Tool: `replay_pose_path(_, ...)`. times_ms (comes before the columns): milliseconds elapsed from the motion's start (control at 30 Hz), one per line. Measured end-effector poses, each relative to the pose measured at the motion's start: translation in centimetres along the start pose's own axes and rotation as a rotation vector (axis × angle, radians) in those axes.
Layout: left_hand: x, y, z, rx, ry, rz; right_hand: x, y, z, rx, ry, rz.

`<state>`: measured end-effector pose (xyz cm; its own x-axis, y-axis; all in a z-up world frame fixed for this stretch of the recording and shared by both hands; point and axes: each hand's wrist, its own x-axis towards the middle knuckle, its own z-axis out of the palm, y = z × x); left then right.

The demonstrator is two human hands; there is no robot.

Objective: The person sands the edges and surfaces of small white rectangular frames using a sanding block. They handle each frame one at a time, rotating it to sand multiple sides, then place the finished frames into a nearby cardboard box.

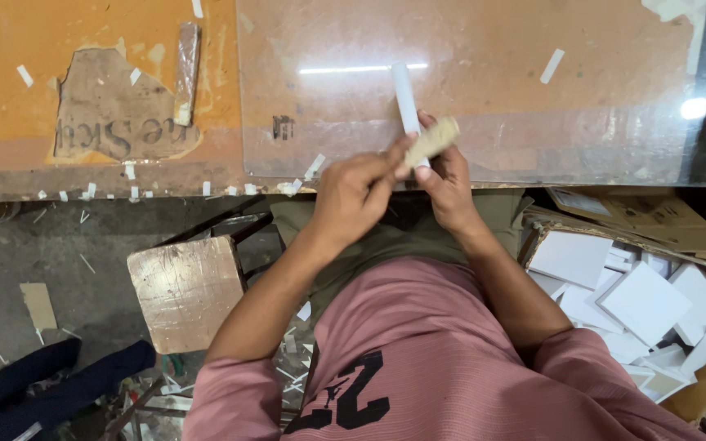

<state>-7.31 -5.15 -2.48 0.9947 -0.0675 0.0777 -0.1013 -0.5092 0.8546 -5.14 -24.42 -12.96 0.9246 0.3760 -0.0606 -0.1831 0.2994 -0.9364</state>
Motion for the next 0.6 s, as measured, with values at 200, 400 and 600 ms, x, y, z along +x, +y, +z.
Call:
replay_pose_path(200, 1.5, 1.4, -1.8, 0.297, -0.034, 0.137, 0.2, 2.8, -1.1, -0.031, 0.057, -0.160)
replay_pose_path(400, 6.3, -1.2, -4.4, 0.517, 0.189, 0.147, 0.0, 1.8, -0.5, 0.003, 0.093, -0.108)
replay_pose_path(600, 3.8, -0.4, -3.1, 0.385, -0.027, 0.003, -0.2, 1.4, -0.2, -0.084, 0.067, -0.128)
